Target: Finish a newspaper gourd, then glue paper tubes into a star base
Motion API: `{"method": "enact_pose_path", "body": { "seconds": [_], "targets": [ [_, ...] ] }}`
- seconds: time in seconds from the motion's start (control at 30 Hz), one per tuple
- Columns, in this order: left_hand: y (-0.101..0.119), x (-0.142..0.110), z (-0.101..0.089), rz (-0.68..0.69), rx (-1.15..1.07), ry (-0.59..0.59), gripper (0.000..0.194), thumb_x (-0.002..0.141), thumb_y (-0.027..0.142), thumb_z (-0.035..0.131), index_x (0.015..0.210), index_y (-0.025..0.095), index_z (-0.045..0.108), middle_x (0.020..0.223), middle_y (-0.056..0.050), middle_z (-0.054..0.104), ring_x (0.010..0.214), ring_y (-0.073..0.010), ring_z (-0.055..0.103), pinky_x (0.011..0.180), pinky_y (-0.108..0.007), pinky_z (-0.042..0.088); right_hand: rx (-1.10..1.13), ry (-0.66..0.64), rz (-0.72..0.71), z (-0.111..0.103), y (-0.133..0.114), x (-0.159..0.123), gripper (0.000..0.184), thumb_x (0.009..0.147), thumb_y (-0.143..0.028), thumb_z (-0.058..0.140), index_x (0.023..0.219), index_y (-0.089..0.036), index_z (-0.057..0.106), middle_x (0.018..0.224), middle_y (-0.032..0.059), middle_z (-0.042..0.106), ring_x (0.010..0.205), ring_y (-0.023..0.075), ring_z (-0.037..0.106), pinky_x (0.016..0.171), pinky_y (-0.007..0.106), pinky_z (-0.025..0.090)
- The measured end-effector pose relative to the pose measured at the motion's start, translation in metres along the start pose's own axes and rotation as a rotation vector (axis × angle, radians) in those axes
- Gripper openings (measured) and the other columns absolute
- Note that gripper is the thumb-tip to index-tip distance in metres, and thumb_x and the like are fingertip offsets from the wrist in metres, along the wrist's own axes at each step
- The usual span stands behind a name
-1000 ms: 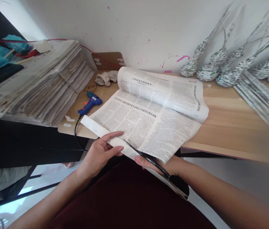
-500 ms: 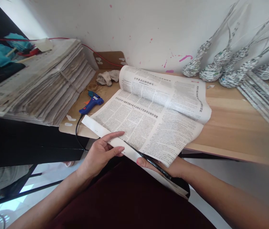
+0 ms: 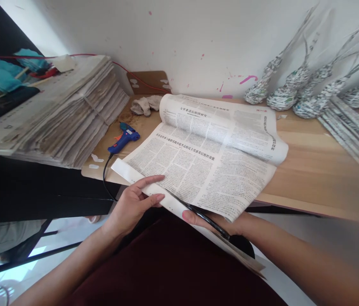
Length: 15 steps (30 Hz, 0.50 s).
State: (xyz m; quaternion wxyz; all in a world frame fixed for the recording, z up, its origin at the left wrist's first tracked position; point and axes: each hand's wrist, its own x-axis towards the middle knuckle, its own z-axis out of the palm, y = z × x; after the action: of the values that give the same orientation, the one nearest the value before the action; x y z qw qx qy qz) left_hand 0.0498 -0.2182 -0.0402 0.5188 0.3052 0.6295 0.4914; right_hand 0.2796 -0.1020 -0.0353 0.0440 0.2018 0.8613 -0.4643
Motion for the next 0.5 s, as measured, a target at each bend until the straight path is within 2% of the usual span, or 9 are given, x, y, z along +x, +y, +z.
{"method": "enact_pose_path", "body": {
  "seconds": [0.2,0.5],
  "targets": [
    [-0.0001,-0.0027,-0.0018,0.021,0.045,-0.002,0.054,0.076,0.031,0.079,0.128,0.023,0.064,0.068,0.003,0.071,0.064,-0.0127,0.067,0.069,-0.026,0.057,0.053,-0.065,-0.021,-0.0029,-0.0075,0.0101,0.065,0.097,-0.062,0.036,0.155,-0.033,0.033,0.157,0.0015,0.042,0.149,0.0303,0.03,0.117,0.054,0.036],
    [-0.0024,-0.0018,-0.0024,0.022,0.025,-0.006,0.054,0.076,0.03,0.079,0.128,0.022,0.064,0.069,0.002,0.071,0.064,-0.0131,0.067,0.069,-0.026,0.056,-0.048,-0.019,-0.074,0.0009,-0.003,0.0097,0.066,0.094,-0.061,0.047,0.153,-0.032,0.037,0.157,0.003,0.043,0.149,0.0315,0.027,0.119,0.055,0.031]
  ]
}}
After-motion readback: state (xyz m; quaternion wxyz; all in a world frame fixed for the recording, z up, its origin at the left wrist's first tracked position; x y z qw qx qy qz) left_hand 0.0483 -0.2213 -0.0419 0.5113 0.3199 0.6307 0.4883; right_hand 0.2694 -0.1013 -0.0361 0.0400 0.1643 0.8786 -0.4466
